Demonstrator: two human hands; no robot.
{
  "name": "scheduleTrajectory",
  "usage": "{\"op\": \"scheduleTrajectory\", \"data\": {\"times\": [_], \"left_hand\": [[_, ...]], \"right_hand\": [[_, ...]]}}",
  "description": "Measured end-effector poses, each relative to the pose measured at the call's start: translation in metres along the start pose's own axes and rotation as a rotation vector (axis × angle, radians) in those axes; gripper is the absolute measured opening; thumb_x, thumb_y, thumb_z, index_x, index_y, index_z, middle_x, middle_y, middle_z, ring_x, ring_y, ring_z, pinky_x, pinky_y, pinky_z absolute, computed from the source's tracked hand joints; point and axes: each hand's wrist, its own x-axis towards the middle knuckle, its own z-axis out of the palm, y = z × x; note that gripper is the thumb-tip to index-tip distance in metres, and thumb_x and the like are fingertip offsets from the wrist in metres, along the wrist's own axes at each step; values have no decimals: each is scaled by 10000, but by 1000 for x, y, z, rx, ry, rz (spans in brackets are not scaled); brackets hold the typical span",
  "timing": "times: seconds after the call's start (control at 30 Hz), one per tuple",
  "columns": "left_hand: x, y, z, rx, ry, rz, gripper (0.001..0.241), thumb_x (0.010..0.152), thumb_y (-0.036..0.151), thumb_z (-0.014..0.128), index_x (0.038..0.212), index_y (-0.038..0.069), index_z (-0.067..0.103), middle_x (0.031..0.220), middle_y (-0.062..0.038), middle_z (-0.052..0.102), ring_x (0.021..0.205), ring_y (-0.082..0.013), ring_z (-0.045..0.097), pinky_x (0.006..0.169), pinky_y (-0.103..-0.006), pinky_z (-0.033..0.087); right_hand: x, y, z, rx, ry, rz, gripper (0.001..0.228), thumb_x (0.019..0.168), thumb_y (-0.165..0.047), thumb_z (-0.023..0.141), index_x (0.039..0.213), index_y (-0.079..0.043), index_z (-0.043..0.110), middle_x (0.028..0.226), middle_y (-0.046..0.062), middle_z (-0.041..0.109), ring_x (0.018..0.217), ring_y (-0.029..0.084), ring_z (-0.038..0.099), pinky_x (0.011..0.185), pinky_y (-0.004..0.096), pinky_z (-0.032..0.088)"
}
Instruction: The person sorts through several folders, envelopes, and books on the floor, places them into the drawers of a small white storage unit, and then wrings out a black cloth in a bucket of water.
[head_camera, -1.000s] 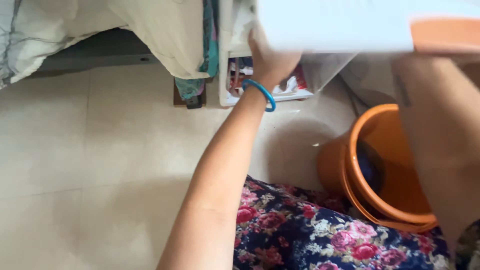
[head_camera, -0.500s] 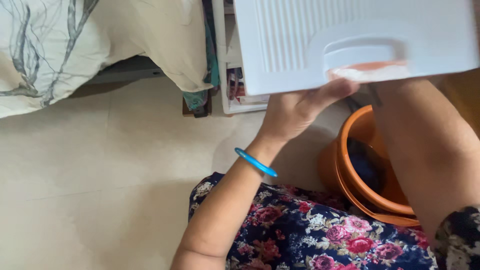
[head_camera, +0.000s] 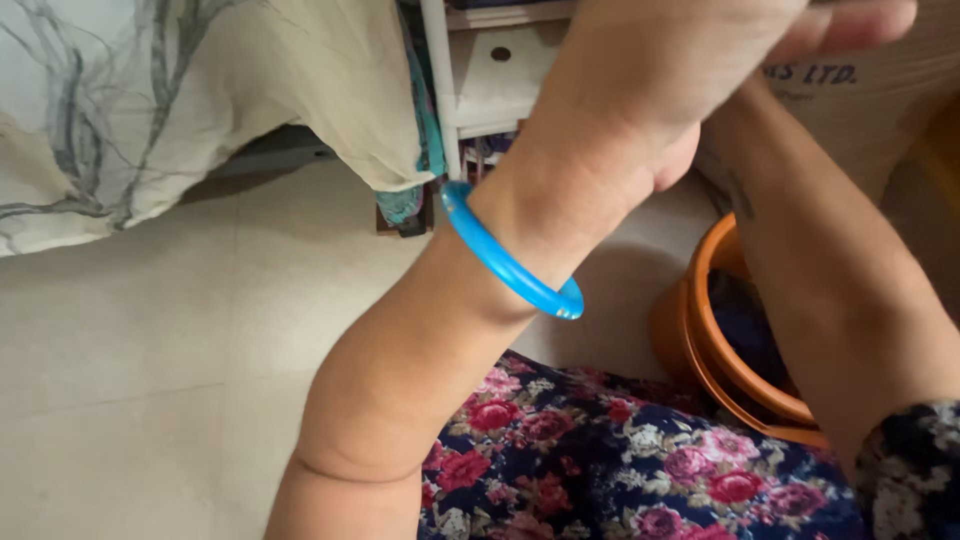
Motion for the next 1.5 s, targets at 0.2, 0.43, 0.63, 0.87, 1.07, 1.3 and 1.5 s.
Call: {"op": "scheduleTrajectory", "data": {"times": [0.2,0.43,0.63,0.87,1.07,1.3,1.5], "left_hand": [[-17,25,0,-207,-11,-226,331,1194,294,626,1281,-23,653,1198,-161,743,1065,-241,741,878,-393,657],[-13,46,0,74,58,-174,421,1012,413,778,1166,27,710,1082,-77,747,1054,-187,744,834,-347,661],[-53,43,-18,506,184,-219,617,904,508,809,1188,-35,737,1138,-98,759,1095,-218,725,988,-303,583],[-105,-30,-69,670,350,-356,1080,828,487,887,1553,-19,268,1444,-235,572,1369,-366,554,1134,-462,459],[-208,-36,-84,-387,751,-824,764,799,531,672,1427,148,467,1313,-60,619,1185,-261,604,837,-543,539],[-241,9,-101,-302,1096,-333,460,910,156,698,1332,34,562,1236,-135,643,1138,-299,650,948,-452,570],[-289,79,-122,-4,1333,-263,513,831,37,733,1310,79,554,1220,-93,646,1125,-261,654,939,-439,578]], "right_hand": [[-16,6,-36,22,71,-42,423,880,-190,816,1219,-33,616,1015,152,730,877,333,741,779,431,613],[-63,-20,-97,194,77,-76,457,872,-185,820,1241,-27,602,1031,151,733,887,330,747,792,425,621],[-68,-49,-167,350,35,-17,468,933,-105,802,1307,5,545,1096,169,738,965,287,784,873,388,647],[-74,-73,-233,655,-28,199,365,920,-73,757,1198,72,572,1110,156,669,938,223,724,846,333,630],[-111,-98,-238,1053,-192,735,427,811,-12,657,1231,47,608,1133,109,706,974,185,696,901,297,583],[-151,-157,-200,1312,-326,888,474,852,29,647,1304,65,511,1135,137,654,954,211,674,877,349,589],[-156,-212,-177,1430,-617,1225,521,832,-18,621,1331,56,493,1157,154,679,976,240,721,887,382,607]]}}
